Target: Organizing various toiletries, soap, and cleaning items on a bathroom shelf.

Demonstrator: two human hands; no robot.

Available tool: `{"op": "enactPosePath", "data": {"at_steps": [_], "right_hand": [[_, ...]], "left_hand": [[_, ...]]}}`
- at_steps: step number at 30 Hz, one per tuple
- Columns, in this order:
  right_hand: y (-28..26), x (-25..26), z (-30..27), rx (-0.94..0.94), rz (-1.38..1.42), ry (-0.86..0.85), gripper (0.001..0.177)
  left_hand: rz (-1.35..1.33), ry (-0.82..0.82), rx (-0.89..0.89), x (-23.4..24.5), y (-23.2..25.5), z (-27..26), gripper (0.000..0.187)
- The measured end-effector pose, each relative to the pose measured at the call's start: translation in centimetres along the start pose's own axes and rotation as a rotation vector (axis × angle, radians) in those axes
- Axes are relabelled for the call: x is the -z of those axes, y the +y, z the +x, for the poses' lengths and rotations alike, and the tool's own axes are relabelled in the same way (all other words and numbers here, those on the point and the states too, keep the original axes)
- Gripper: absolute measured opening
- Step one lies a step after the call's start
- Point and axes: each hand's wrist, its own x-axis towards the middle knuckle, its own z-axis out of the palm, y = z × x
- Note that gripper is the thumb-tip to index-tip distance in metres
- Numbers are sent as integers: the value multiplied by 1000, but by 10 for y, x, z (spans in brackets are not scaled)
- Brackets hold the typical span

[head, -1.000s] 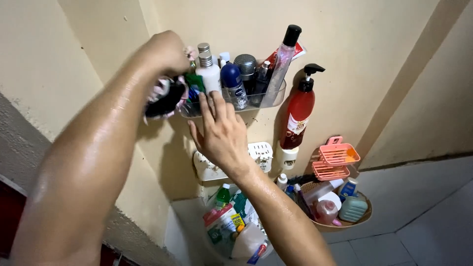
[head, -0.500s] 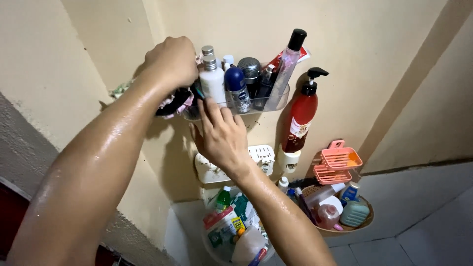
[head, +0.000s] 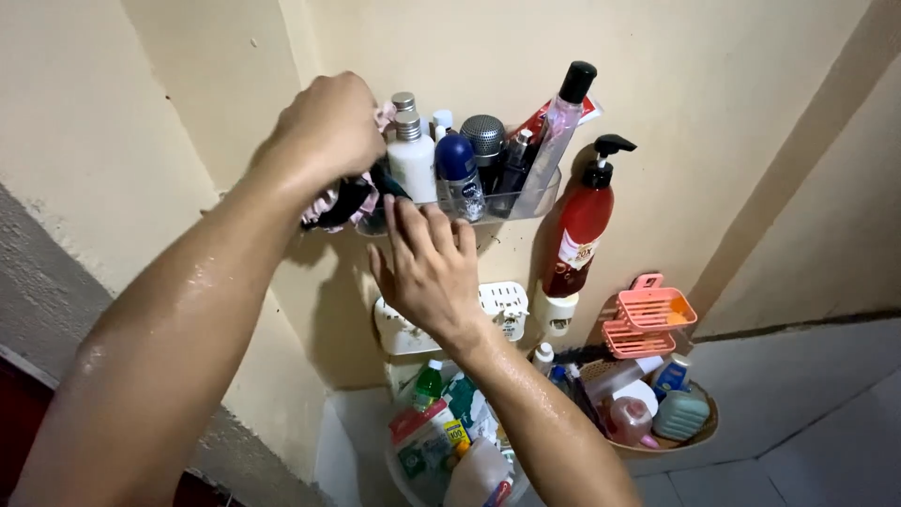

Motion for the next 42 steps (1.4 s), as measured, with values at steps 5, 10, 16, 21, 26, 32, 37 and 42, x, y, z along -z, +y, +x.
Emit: {"op": "enactPosePath", "data": {"at_steps": [5,10,16,21,26,32,37,42], "right_hand": [[3,1,5,-5,59,26,56],[1,0,7,-3,-13,60,48],[7,6,13,13,-4,2,42],[8,6,22,-14,86,-13,52],[19,-15,18,-95,155,68,19],[14,8,33,-416,400,28,7],[15,10,46,-792,583,-209,11],[14,18,57,-747,512,-175,14]], "left_hand": [[65,84,-57,-18,-10,11,15],[-52,-65,5,-3,-14,12,27],[-44,-144,15,-27,-31,41,26],[132,-199,-41,-30,-21,49,23],[20,-171,135,-13,-7,31,30],[-103,-127,100,-20,-17,37,34],[-104,-94,111,-8,-3,21,33],[-87,-122,43,-4,-8,20,33]]}}
